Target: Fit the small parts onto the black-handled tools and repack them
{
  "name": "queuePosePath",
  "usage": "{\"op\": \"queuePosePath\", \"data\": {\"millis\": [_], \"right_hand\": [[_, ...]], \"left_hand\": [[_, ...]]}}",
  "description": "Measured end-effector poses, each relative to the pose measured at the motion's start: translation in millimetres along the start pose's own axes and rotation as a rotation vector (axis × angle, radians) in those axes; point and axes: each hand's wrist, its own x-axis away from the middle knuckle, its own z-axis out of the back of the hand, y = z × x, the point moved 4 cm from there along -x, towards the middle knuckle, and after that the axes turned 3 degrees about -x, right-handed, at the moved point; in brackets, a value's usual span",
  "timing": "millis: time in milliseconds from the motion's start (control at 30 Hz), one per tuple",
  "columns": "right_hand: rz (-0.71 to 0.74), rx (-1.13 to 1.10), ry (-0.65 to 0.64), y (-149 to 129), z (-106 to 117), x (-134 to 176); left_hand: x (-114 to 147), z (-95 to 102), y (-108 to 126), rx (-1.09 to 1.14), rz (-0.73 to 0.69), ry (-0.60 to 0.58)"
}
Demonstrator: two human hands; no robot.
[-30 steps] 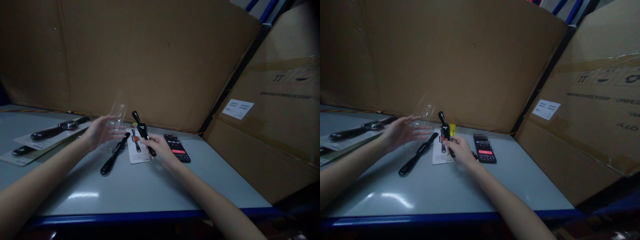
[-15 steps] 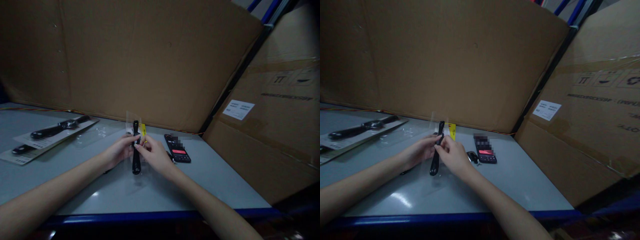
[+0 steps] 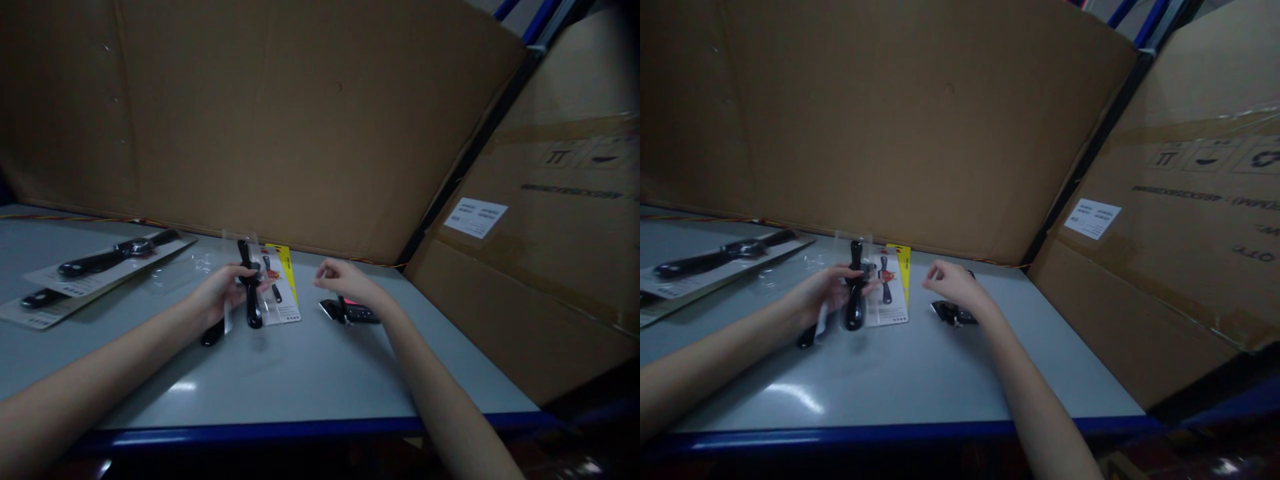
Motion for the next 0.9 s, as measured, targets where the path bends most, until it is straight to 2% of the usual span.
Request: {"op": "queuePosePath", "data": {"millis": [133,300,433,500,567,667,733,833,900], "right_hand": [[-0.098,0.256,-0.293,32.3,4.5,6.2],[-0.151,0.326,-0.411,35.5,-3.5,5.5],[-0.179,0.252,-0.500,36.4,-7.6,3.6],[-0.134,0.216,-0.473,34.0,-7.0,2.6],[-0.053,0.187,-0.389,26.2,-7.7,0.7],[0.033,0.150,-0.154,7.6,-15.7,-3.7],[0.004,0.169,-0.035,-2.7,-28.4,-6.0],[-0.035,0.279,0.002,-12.7,-50.6,-7.7],[-0.068,0.285,-0.071,-13.3,-61.3,-7.8]], "left_hand": [[4.5,2.4,2.7,0.043,0.090,0.031],[7.0,-1.1,2.2,0.041,0.141,0.014],[6.2,-2.1,1.3,0.024,0.137,0.007],[5.3,-0.8,1.8,0.020,0.129,0.015],[3.6,1.0,2.4,0.031,0.122,0.014],[-0.3,3.9,2.2,0.032,0.117,0.008],[-2.5,4.6,1.2,0.003,0.120,0.004],[-4.3,2.9,1.7,-0.077,0.064,-0.005],[-4.5,1.8,3.1,-0.108,0.010,0.008]]}}
